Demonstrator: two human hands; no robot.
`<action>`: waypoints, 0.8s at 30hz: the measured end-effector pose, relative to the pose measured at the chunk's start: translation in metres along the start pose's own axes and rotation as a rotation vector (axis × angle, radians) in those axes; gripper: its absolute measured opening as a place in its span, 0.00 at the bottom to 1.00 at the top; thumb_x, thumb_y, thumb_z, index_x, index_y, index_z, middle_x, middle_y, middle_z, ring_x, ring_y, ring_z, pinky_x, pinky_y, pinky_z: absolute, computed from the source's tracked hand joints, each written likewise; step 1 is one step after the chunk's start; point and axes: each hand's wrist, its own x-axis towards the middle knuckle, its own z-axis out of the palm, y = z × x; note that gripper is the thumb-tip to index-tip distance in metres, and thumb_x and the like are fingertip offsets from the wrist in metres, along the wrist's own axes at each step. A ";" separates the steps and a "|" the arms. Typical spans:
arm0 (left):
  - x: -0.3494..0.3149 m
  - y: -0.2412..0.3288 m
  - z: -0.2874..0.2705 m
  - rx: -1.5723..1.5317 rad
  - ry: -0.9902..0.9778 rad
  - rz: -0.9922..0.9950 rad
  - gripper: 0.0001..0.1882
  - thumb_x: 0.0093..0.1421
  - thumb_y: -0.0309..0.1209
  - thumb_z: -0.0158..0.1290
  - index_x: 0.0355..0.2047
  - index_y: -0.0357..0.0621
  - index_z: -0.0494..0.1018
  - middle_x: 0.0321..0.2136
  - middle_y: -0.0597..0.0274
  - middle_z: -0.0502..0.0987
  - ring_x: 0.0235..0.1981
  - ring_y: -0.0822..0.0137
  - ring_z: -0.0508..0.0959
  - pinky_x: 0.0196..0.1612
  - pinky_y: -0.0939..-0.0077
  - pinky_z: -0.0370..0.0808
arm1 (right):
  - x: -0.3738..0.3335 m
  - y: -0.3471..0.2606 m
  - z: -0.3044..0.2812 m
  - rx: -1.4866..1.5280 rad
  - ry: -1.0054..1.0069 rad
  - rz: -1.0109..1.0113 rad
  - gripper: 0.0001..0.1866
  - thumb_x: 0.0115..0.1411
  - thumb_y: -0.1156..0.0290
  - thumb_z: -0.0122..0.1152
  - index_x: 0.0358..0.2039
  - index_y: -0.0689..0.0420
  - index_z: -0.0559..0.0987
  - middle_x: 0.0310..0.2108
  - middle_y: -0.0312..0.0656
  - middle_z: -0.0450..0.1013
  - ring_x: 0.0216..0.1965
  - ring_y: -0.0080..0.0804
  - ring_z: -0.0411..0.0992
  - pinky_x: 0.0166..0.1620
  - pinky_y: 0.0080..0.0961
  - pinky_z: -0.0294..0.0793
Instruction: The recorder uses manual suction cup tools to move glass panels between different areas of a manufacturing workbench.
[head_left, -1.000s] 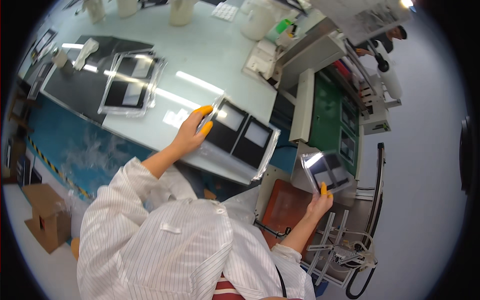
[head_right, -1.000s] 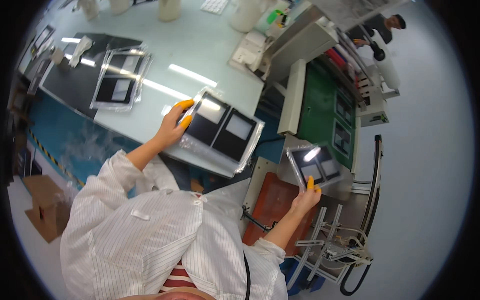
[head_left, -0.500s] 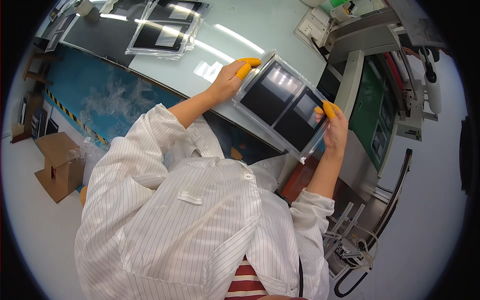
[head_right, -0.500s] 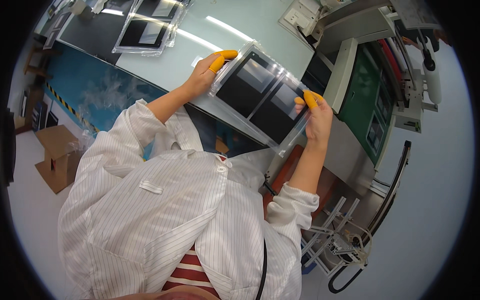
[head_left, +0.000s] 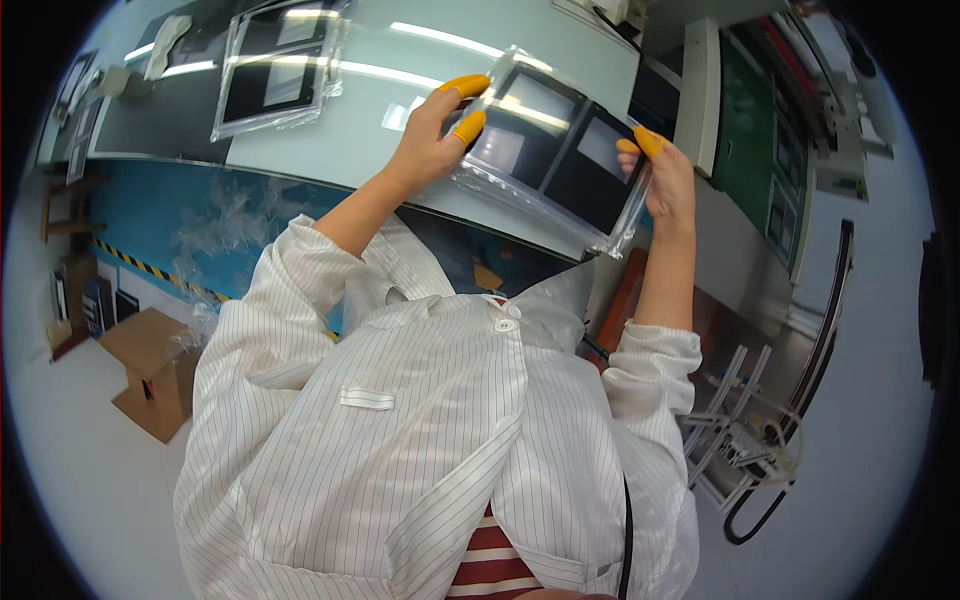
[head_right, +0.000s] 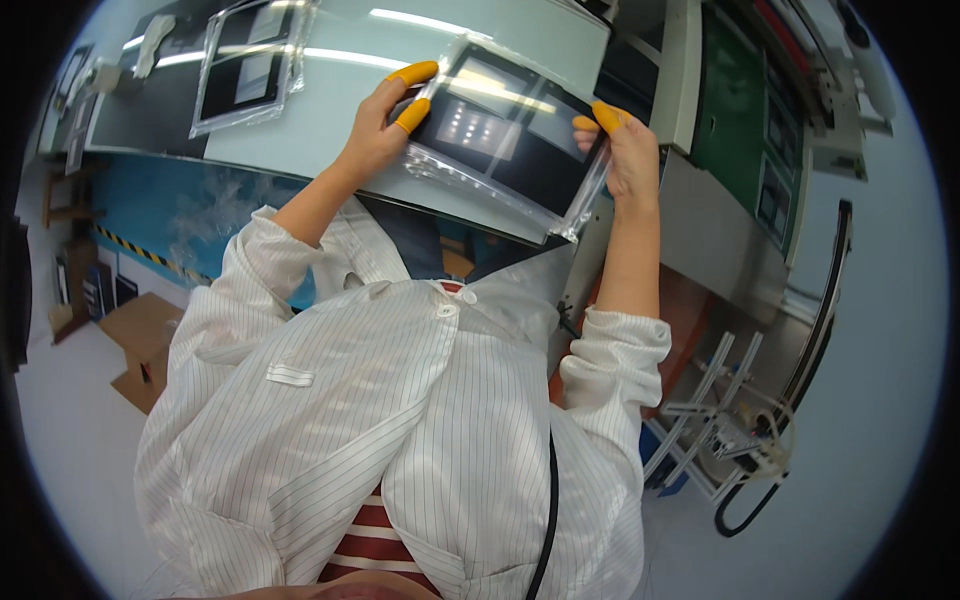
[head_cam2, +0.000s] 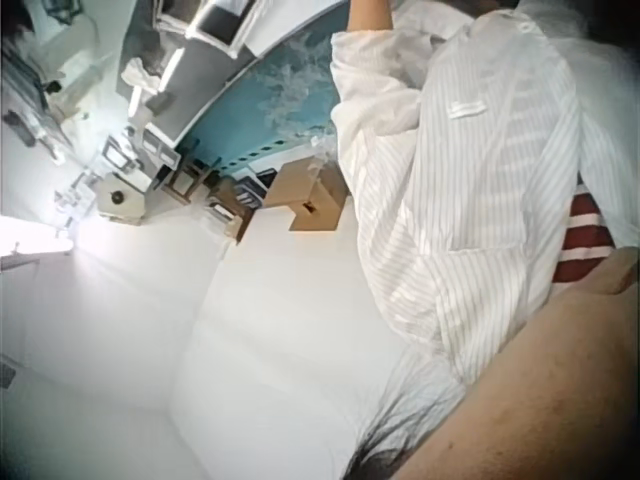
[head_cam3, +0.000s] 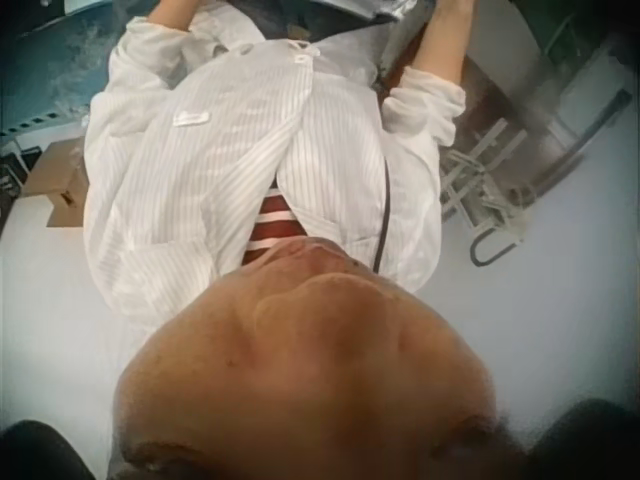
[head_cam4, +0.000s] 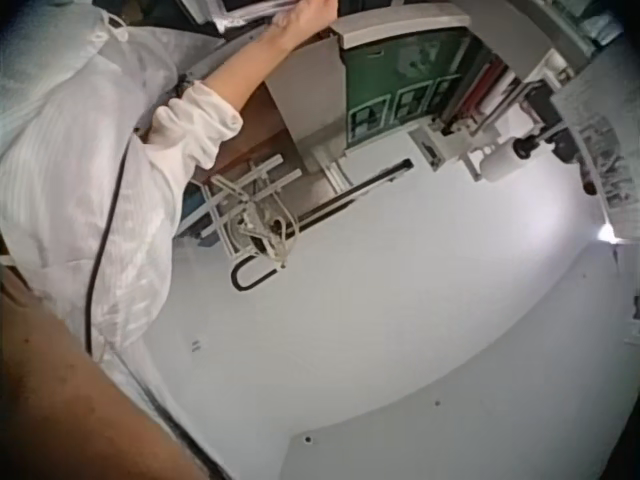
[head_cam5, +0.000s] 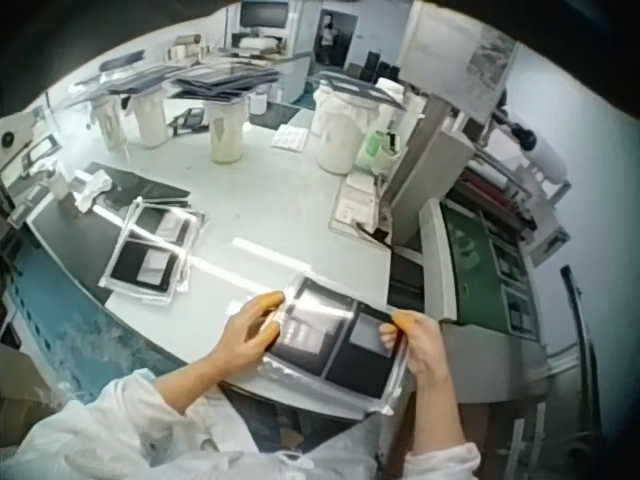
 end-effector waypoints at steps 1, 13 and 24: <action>0.000 0.000 0.000 0.001 0.008 -0.013 0.21 0.58 0.28 0.51 0.52 0.37 0.69 0.49 0.47 0.73 0.48 0.55 0.74 0.54 0.70 0.68 | 0.000 0.000 0.002 0.019 0.028 0.001 0.13 0.65 0.69 0.52 0.45 0.65 0.74 0.32 0.48 0.78 0.27 0.27 0.77 0.30 0.20 0.78; 0.000 0.000 0.013 0.115 -0.043 -0.010 0.25 0.57 0.28 0.52 0.56 0.36 0.66 0.52 0.47 0.69 0.53 0.55 0.71 0.57 0.67 0.67 | -0.009 -0.003 -0.053 -1.055 0.703 -0.284 0.22 0.52 0.64 0.63 0.45 0.62 0.75 0.35 0.54 0.77 0.37 0.47 0.77 0.40 0.37 0.75; 0.000 -0.001 0.008 0.020 -0.090 -0.075 0.25 0.62 0.26 0.48 0.59 0.33 0.61 0.57 0.50 0.64 0.57 0.60 0.67 0.62 0.66 0.61 | -0.022 0.065 -0.254 -1.154 1.290 -0.099 0.22 0.54 0.64 0.65 0.46 0.62 0.74 0.48 0.52 0.68 0.51 0.49 0.66 0.54 0.39 0.67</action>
